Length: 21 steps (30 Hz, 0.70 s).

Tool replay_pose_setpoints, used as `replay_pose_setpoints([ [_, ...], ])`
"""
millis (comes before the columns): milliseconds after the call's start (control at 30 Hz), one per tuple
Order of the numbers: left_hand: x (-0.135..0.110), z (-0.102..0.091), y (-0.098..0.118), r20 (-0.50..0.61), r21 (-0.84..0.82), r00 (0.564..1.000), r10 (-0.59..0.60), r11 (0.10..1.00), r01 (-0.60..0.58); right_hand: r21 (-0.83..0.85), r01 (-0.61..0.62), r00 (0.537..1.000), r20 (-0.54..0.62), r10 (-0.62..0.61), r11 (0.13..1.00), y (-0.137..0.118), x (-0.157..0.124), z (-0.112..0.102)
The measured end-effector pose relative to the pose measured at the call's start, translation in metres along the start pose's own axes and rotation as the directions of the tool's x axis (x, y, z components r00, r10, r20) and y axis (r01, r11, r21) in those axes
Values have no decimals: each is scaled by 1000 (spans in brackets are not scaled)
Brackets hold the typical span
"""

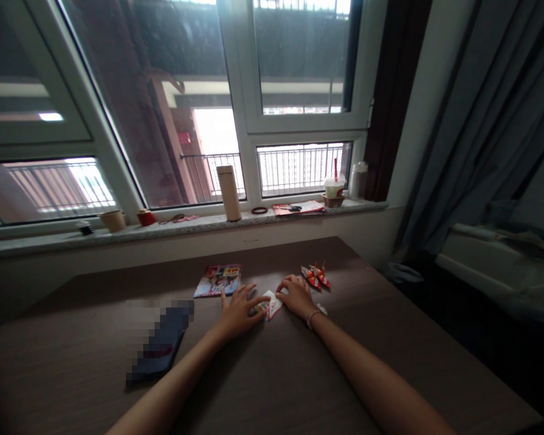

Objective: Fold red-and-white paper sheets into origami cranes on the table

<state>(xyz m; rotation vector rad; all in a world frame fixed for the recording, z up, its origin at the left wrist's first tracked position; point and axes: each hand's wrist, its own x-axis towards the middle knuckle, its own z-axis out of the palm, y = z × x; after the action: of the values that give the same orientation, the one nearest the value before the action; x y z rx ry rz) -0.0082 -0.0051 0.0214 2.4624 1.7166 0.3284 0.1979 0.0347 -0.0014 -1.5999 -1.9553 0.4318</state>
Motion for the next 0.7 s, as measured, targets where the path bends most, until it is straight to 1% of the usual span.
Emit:
replay_pose_setpoints([
  [200, -1, 4, -2, -28, -3, 1000, -9, 1000, 8, 42, 88, 995, -56, -86, 995, -2, -9, -3],
  [333, -1, 4, -2, -34, -13, 999, -21, 1000, 21, 21, 178, 983, -50, -177, 984, -4, -12, -3],
  [467, -1, 2, -1, -22, -33, 999, -37, 999, 36, -40, 165, 985, -47, -167, 985, -6, -13, -2],
  [600, -1, 0, -2, -6, -64, 998, -60, 996, 60, -54, 131, 990, -42, -133, 990, -7, -13, -2],
  [700, -1, -1, -2, -8, -87, 997, -79, 993, 78, -55, 126, 991, -31, -128, 990, -7, -13, -2],
])
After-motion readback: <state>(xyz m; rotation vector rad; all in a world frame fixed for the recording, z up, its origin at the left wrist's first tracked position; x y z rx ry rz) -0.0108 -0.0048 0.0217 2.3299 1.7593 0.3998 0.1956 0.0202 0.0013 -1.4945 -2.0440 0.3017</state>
